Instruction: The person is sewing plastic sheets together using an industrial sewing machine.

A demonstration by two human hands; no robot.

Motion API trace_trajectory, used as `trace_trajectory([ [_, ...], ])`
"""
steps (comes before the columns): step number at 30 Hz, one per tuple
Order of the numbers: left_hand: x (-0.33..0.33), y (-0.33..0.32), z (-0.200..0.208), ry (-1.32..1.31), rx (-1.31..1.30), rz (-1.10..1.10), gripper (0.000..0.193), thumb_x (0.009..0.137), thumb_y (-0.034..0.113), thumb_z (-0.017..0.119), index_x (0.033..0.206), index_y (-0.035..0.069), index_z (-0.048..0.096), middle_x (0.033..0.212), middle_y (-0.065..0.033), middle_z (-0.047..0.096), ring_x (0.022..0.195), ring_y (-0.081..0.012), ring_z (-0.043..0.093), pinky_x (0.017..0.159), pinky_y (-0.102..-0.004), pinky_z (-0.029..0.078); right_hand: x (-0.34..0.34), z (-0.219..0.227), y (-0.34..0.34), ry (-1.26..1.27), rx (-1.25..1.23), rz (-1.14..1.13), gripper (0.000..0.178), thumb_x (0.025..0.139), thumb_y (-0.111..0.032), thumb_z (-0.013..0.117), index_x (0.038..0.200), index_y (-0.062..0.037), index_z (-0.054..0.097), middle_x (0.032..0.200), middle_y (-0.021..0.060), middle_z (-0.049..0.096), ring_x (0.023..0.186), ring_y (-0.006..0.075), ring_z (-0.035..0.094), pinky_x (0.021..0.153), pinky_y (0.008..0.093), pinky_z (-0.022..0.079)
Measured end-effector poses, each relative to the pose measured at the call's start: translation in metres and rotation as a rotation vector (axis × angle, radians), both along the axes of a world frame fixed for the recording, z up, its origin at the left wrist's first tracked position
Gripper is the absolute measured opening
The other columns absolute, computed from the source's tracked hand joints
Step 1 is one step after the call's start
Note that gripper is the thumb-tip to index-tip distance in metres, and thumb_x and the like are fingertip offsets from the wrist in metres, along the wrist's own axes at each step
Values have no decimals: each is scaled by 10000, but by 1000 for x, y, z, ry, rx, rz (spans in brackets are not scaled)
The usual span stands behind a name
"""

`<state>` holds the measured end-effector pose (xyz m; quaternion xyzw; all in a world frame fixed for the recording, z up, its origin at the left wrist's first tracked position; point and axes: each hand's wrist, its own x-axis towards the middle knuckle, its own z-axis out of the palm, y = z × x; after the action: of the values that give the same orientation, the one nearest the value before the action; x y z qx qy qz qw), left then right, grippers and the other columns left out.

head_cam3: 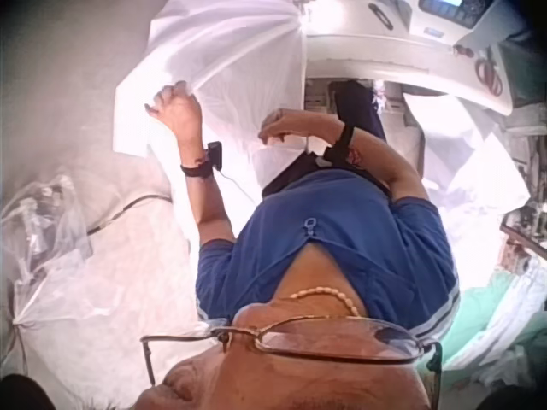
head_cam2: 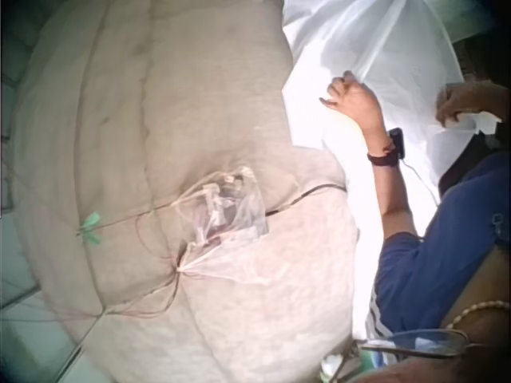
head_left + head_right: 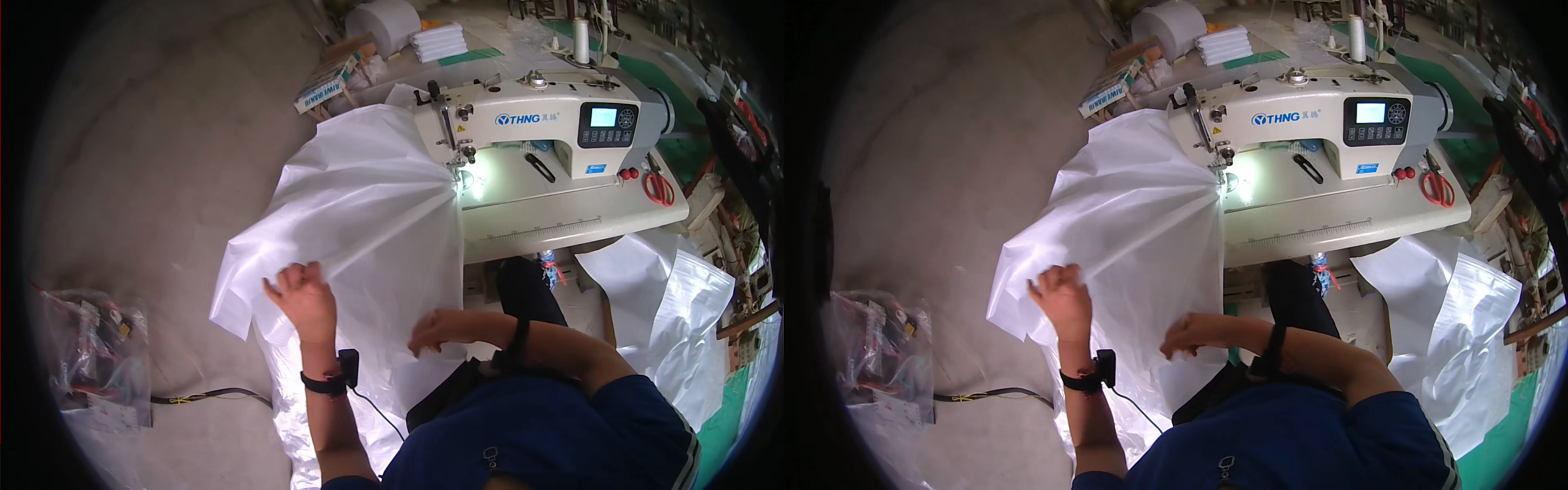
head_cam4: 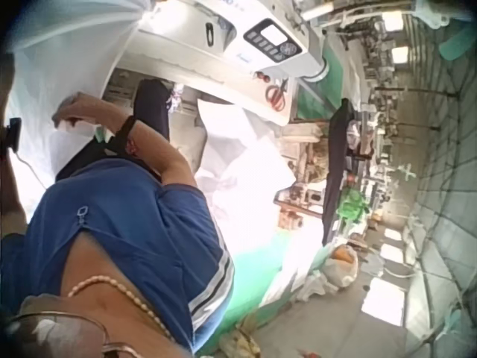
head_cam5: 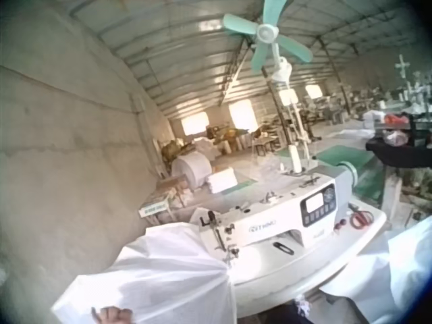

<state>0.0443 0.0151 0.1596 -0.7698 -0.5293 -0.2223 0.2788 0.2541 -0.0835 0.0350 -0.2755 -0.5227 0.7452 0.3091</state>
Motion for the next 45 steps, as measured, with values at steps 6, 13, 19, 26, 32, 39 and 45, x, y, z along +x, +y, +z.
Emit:
trace_trajectory([
  [6, 32, -64, -2, -220, -145, -817, 247, 797, -5, 611, 1040, 25, 640, 1084, -125, 645, 932, -299, 635, 808, -416, 525, -1, -22, -17, 289, -371, -299, 348, 902, -372, 679, 1019, -44, 686, 890, 47, 691, 851, 129, 642, 782, 265, 485],
  [13, -30, -22, -122, 6, -226, 87, 275, 852, 190, 674, 1104, 80, 666, 1024, -138, 694, 918, -324, 665, 764, -420, 525, -9, -12, -26, 583, -649, -417, 466, 940, -433, 578, 1252, -90, 546, 1108, 83, 625, 1030, 171, 604, 714, 288, 483],
  [19, -118, 10, -163, -623, -738, -213, 271, 896, 197, 638, 1096, 14, 654, 1025, -138, 686, 915, -311, 643, 810, -419, 501, -31, -26, 1, 823, -748, -394, 272, 954, -238, 569, 1211, -150, 590, 1113, 28, 618, 1010, 166, 613, 522, 254, 475],
  [26, -145, 16, -137, -428, -577, -134, 255, 902, 184, 617, 1084, 8, 642, 1022, -156, 674, 916, -327, 636, 809, -425, 499, -45, -45, 47, 610, -538, -155, 185, 936, -216, 598, 1062, -81, 601, 906, 45, 593, 742, 167, 630, 458, 238, 438],
  [32, -169, 77, -126, -367, -628, -134, 242, 907, 174, 599, 1074, 2, 631, 1019, -171, 663, 916, -340, 630, 808, -430, 497, -20, -13, -3, -142, -515, -384, 308, 885, -314, 678, 971, -29, 596, 901, 74, 597, 758, 200, 663, 518, 314, 517],
  [39, -179, 119, -122, -342, -689, -161, 227, 912, 161, 578, 1063, -4, 619, 1015, -188, 650, 916, -356, 623, 807, -437, 495, -31, -17, 18, 77, -325, -799, 428, 917, -317, 659, 1195, -36, 496, 1023, 69, 596, 858, 188, 664, 599, 281, 517],
  [45, -192, 123, -122, -341, -696, -158, 216, 917, 151, 560, 1053, -9, 609, 1012, -203, 639, 916, -369, 617, 806, -442, 493, -46, -12, 70, 548, -355, -327, 408, 945, -298, 614, 1274, -76, 518, 874, 0, 594, 671, 80, 534, 538, 228, 404],
])
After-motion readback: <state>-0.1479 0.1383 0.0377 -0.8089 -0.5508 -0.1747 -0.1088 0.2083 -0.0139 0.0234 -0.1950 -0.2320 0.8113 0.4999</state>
